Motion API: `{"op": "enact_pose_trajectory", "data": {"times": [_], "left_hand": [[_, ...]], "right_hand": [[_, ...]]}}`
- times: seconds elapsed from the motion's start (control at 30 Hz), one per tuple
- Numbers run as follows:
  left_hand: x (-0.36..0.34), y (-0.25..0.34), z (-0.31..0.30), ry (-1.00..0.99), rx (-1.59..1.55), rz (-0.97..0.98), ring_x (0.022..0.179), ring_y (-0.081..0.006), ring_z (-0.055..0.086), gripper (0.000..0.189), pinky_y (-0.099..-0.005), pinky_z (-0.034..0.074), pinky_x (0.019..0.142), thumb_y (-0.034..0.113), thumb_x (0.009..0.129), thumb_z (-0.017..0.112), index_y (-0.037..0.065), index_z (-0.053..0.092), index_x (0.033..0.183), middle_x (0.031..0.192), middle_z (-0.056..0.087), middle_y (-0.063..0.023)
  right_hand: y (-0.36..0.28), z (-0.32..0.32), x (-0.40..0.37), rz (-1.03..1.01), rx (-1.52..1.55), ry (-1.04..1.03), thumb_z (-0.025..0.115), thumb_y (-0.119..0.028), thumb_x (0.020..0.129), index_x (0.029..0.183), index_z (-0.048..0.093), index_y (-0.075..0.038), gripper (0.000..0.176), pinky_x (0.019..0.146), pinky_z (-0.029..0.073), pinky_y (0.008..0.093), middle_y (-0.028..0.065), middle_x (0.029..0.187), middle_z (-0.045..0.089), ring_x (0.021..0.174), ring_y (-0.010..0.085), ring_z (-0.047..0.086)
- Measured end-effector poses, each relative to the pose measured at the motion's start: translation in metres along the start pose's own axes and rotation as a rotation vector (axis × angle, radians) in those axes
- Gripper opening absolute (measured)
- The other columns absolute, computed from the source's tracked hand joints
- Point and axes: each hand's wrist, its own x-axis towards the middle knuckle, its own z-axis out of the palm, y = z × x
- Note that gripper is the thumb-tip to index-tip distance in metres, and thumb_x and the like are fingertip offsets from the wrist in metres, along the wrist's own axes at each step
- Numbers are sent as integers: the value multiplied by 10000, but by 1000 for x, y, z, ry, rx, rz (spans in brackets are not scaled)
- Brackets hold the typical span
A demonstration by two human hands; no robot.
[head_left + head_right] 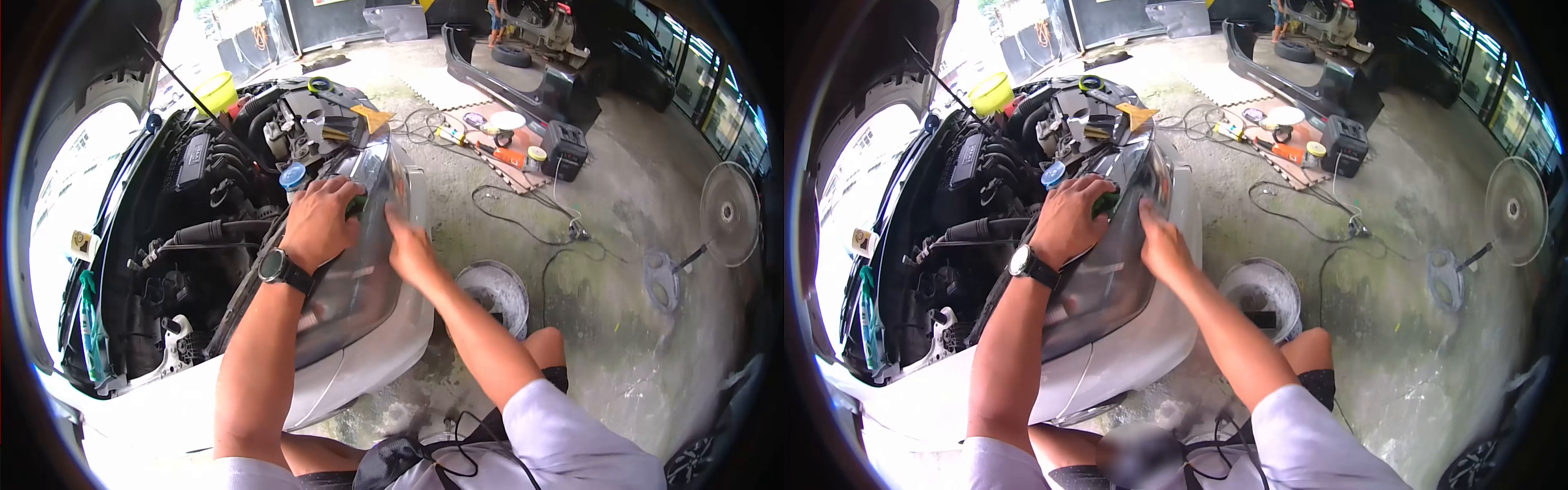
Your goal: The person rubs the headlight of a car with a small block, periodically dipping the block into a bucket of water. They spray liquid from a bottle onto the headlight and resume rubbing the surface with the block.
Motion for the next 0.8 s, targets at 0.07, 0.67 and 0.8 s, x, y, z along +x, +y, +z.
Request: {"op": "enact_pose_trajectory", "data": {"times": [0.07,0.67,0.8], "left_hand": [[2,-1,-2,47,-1,6,1271,-371,620,465,-486,480,1093,143,780,727,123,720,1244,1356,688,-112],[0,-5,2,52,5,32,1284,-344,607,450,-511,487,1052,177,808,710,139,704,1256,1307,692,-95],[1,-2,0,67,-3,49,1280,-347,611,443,-503,484,1060,174,803,709,139,709,1245,1292,698,-95]], "right_hand": [[17,3,29,42,-53,-23,481,179,824,1484,470,137,661,1146,497,485,374,1482,531,1350,482,572],[-18,6,-24,-135,-152,24,523,134,829,1427,485,145,599,1073,540,502,366,1434,568,1291,508,598],[4,-2,24,-42,-103,47,535,122,838,1416,470,148,582,1021,565,503,352,1363,614,1245,490,631]]}}
